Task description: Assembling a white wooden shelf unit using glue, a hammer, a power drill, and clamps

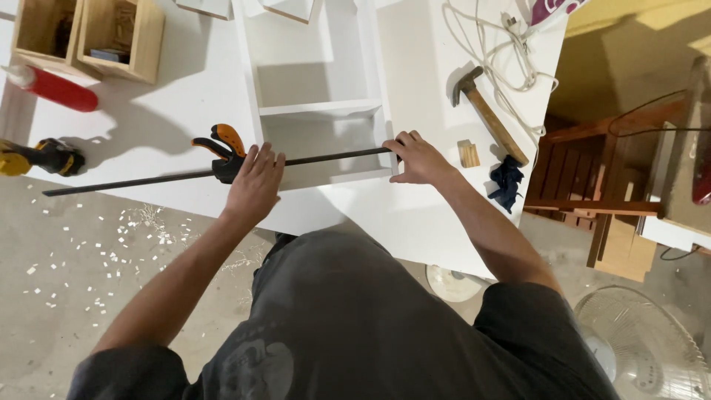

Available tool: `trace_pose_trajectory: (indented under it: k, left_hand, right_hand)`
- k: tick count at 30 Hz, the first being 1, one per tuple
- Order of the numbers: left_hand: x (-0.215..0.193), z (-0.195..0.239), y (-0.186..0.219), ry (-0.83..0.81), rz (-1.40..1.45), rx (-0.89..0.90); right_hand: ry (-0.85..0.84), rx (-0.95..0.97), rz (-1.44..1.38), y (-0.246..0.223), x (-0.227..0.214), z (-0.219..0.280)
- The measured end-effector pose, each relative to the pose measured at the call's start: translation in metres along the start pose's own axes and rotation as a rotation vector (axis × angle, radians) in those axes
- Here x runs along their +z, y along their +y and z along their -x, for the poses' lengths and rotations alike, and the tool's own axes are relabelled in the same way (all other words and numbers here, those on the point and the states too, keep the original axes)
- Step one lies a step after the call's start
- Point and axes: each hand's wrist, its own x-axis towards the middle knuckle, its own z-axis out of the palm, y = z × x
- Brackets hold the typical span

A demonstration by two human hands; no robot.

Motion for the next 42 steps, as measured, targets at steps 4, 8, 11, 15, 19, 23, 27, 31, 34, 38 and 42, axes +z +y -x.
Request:
trace_pose_trajectory:
  k: [4, 8, 11, 15, 19, 23, 27, 31, 34, 38, 42]
  left_hand:
    - [0.052, -0.01, -0.002, 0.02, -0.045, 0.036]
    - [0.069, 0.005, 0.004, 0.276, 0.026, 0.088]
    - [0.064, 0.012, 0.014, 0.344, 0.002, 0.056]
    - [0.054, 0.013, 0.02, 0.389, -0.01, 0.047]
    - [0.048, 0.023, 0.026, 0.505, 0.168, 0.086]
    - [0.115, 0.065, 0.02, 0.721, 0.478, -0.058]
    - [0.151, 0.101, -0.056, 0.753, 0.409, -0.301]
    - [0.045, 0.082, -0.078, 0.33, 0.349, -0.356]
    - [0.035, 0.069, -0.084, 0.047, 0.527, -0.332]
    - [0.054, 0.055, -0.091, 0.116, 0.544, -0.234]
    - [0.045, 0.04, -0.091, -0.09, 0.646, -0.308]
  right_hand:
    - [0.048, -0.027, 0.005, 0.009, 0.018, 0.0]
    - [0.219, -0.082, -0.024, 0.02, 0.05, 0.003]
    - [0.328, -0.115, -0.042, 0.026, 0.067, 0.004]
    - [0.365, -0.133, 0.002, 0.028, 0.076, 0.005]
    - [0.309, -0.118, -0.104, 0.017, 0.056, 0.013]
    - [0.306, -0.135, -0.327, 0.016, 0.042, 0.022]
    - [0.449, -0.253, -0.414, 0.026, 0.051, 0.012]
    - [0.627, -0.285, -0.38, 0.019, 0.047, -0.007]
    - [0.66, -0.373, -0.641, -0.026, 0.046, -0.055]
    - [0.18, -0.587, -1.216, -0.178, -0.002, -0.097]
    - [0.022, -0.662, -1.113, -0.264, -0.018, -0.143]
